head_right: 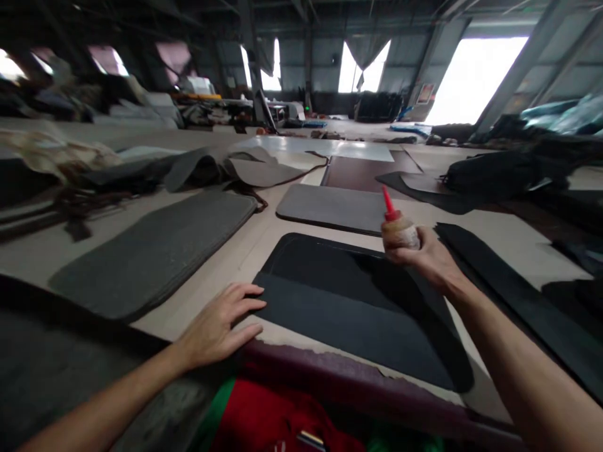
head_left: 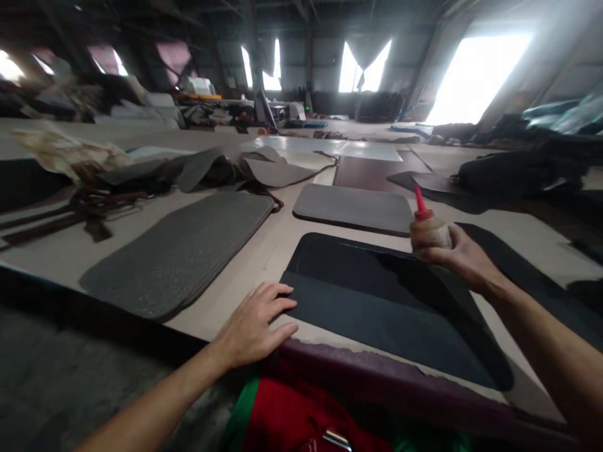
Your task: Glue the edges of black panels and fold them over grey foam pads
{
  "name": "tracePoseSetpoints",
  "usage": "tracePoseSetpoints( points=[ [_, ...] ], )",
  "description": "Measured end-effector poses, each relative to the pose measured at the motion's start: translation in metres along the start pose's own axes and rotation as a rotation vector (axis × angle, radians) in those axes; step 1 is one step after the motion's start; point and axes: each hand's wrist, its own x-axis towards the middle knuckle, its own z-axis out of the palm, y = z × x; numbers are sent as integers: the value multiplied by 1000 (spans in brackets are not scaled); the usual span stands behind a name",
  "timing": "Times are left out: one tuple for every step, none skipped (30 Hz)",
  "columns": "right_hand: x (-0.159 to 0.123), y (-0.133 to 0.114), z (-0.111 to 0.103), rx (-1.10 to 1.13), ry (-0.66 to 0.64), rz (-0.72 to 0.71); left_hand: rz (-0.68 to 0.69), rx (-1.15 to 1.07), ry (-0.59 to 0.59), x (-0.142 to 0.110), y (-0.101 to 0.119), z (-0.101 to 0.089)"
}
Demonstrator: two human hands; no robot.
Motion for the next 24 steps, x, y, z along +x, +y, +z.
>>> tracePoseSetpoints(
  points=[
    [-12,-14,4,33,-105,-36,-8,2,19,0,0,1],
    [-25,-27,9,43,-202,-57,-20,4,40,0,0,1],
    [-37,-40,14,36,-284,-65,-34,7,62,0,0,2],
    [-49,-51,20,20,-337,-63,-53,10,81,0,0,4],
    [-61,-61,25,11,-373,-53,-76,14,100,0,0,5],
    [-72,-70,30,16,-408,-43,-102,15,122,0,-1,7],
    [-81,-77,35,29,-451,-34,-129,14,144,0,-1,9],
    [-89,-84,40,48,-488,-26,-155,10,165,0,-2,11],
    [-96,-91,44,67,-518,-20,-178,5,185,-1,-3,13],
    [-101,-96,47,78,-544,-20,-192,-2,202,-1,-3,15],
    [-105,-101,51,79,-556,-28,-199,-9,214,-1,-4,16],
    [-108,-106,53,66,-552,-47,-205,-13,220,-1,-5,18],
    [-110,-109,56,36,-536,-77,-208,-16,222,-1,-6,19],
    [-112,-112,59,-5,-513,-116,-213,-18,225,-1,-6,19],
    [-112,-114,61,-51,-494,-158,-220,-19,227,-1,-6,20],
    [-112,-116,64,-93,-479,-199,-225,-18,227,-1,-7,20],
    [-112,-117,68,-130,-471,-237,-228,-18,225,-1,-7,20],
    [-112,-117,71,-161,-463,-273,-227,-17,224,-1,-6,20],
    [-112,-118,75,-185,-457,-309,-225,-16,225,-1,-6,20],
    [-112,-118,78,-203,-450,-345,-222,-15,225,-1,-6,20],
    [-112,-119,82,-216,-445,-384,-219,-15,222,-1,-6,20],
    [-112,-119,85,-226,-440,-422,-218,-15,221,0,-6,19],
    [-112,-120,89,-236,-439,-453,-221,-15,219,0,-5,19],
    [-112,-122,91,-246,-439,-474,-224,-14,216,0,-5,19]
  ],
)
